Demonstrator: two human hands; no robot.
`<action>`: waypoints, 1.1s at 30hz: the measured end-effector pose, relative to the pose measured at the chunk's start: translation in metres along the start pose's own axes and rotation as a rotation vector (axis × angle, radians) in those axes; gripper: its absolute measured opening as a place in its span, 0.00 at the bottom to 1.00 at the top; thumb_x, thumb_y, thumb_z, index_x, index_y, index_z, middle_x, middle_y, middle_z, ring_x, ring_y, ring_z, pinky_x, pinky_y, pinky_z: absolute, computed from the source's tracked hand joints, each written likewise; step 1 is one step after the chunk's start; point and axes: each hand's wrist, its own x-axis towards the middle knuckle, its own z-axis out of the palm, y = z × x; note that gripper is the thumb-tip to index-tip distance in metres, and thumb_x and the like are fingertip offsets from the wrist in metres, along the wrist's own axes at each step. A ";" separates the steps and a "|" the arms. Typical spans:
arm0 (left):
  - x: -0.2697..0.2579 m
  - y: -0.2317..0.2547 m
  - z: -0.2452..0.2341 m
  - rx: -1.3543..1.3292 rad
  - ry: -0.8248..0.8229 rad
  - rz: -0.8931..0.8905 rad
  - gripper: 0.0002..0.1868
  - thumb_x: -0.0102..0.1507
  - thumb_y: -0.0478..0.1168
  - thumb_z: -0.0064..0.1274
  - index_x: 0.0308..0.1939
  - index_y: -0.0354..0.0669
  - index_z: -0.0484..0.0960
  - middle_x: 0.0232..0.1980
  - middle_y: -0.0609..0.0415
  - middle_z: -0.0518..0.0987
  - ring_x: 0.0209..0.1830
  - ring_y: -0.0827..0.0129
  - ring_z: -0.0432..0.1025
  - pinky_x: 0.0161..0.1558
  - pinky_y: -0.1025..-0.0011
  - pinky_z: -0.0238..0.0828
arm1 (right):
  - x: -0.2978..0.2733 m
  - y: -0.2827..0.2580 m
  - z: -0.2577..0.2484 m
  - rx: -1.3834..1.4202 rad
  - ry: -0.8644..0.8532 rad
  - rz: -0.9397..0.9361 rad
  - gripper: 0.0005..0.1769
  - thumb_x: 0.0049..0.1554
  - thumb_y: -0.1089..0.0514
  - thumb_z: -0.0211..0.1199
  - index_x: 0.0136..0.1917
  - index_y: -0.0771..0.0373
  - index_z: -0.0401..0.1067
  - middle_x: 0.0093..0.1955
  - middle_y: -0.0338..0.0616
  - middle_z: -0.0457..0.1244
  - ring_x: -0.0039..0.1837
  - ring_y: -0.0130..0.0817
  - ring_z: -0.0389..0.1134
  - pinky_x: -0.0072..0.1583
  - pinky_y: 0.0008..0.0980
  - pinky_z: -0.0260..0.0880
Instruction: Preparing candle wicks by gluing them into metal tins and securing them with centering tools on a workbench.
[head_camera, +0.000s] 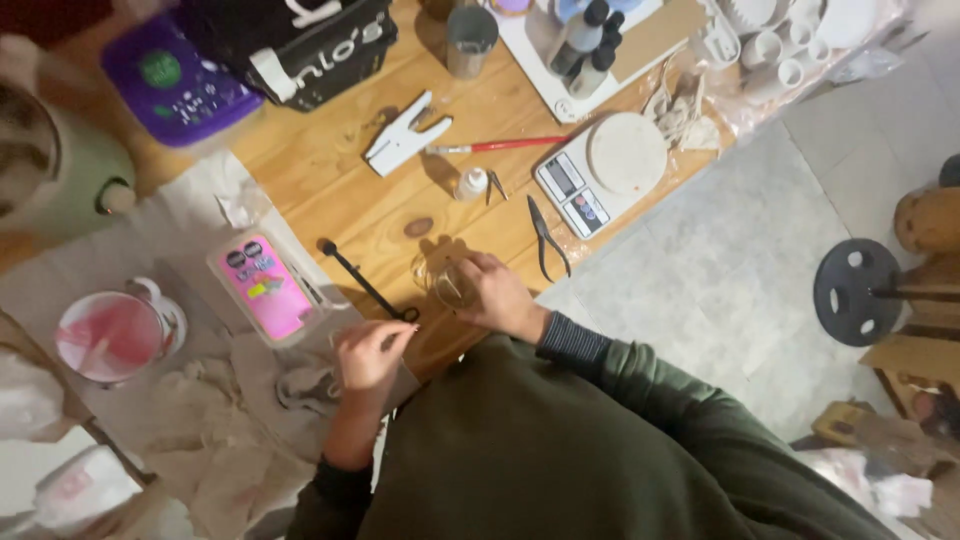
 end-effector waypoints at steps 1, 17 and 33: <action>-0.001 0.003 0.000 0.027 -0.030 -0.035 0.07 0.55 0.41 0.70 0.30 0.46 0.87 0.32 0.52 0.84 0.31 0.59 0.79 0.37 0.62 0.74 | -0.002 -0.002 0.001 0.005 0.014 -0.024 0.49 0.38 0.48 0.79 0.68 0.66 0.64 0.66 0.64 0.61 0.66 0.60 0.64 0.65 0.48 0.67; 0.031 0.035 -0.011 -0.054 -0.097 0.009 0.11 0.64 0.30 0.51 0.50 0.38 0.82 0.49 0.43 0.83 0.50 0.49 0.77 0.53 0.59 0.73 | 0.084 0.055 0.001 0.068 0.563 -0.013 0.42 0.44 0.53 0.77 0.65 0.74 0.64 0.58 0.66 0.64 0.59 0.63 0.66 0.60 0.51 0.67; 0.102 0.064 0.047 0.280 -0.344 0.381 0.03 0.47 0.35 0.61 0.18 0.47 0.85 0.69 0.41 0.70 0.71 0.43 0.59 0.67 0.45 0.52 | -0.028 0.050 -0.050 0.402 0.575 0.214 0.22 0.50 0.60 0.74 0.56 0.67 0.74 0.51 0.49 0.71 0.55 0.38 0.74 0.57 0.36 0.73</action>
